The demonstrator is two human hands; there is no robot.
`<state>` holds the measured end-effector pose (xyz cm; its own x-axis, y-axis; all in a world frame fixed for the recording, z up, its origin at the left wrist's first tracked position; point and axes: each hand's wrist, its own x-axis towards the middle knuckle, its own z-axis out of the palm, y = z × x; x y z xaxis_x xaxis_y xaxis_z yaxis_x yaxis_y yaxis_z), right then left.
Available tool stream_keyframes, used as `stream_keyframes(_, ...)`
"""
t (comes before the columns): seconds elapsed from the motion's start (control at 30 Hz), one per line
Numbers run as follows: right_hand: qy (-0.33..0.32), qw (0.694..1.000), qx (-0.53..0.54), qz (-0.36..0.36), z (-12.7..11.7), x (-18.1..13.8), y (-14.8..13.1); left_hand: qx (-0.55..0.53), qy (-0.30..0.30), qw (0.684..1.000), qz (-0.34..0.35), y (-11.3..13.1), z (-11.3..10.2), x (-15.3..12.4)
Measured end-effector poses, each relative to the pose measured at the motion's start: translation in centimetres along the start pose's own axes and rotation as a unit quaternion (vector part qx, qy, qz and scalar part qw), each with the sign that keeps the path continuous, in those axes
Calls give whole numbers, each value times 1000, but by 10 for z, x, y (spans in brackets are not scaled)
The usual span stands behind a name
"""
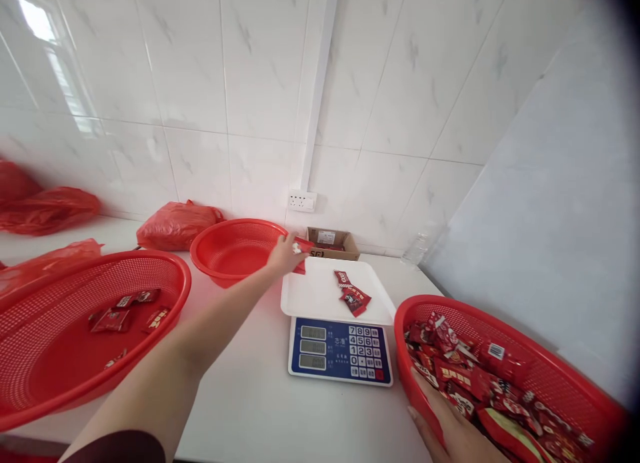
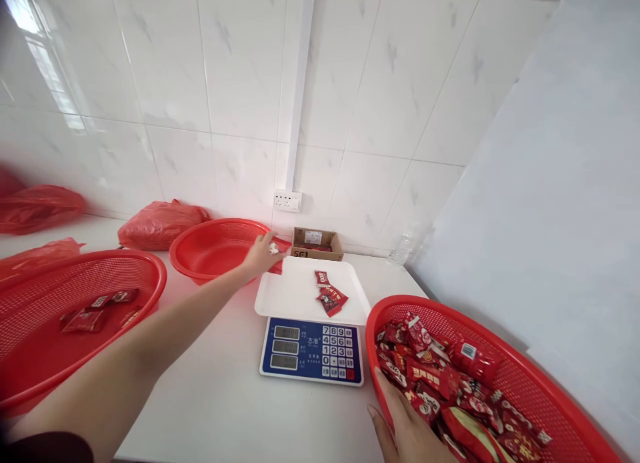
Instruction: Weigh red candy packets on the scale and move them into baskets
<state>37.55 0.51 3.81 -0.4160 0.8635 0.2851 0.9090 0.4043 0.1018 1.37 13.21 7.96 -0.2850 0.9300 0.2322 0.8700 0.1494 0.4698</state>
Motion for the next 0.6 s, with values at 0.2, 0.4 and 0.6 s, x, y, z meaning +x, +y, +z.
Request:
stream_keyframes(0.2, 4, 1000, 21, -3, -5, 0, -1, 90, -7, 992, -88, -45, -30, 6)
stream_keyframes(0.4, 21, 999, 33, 6, 2, -2, 0, 126, -40, 990, 56, 5, 14, -3)
stream_keyframes(0.6, -3, 999, 37, 7, 11, -3, 3, 96, -170, 943, 271, 77, 66, -23)
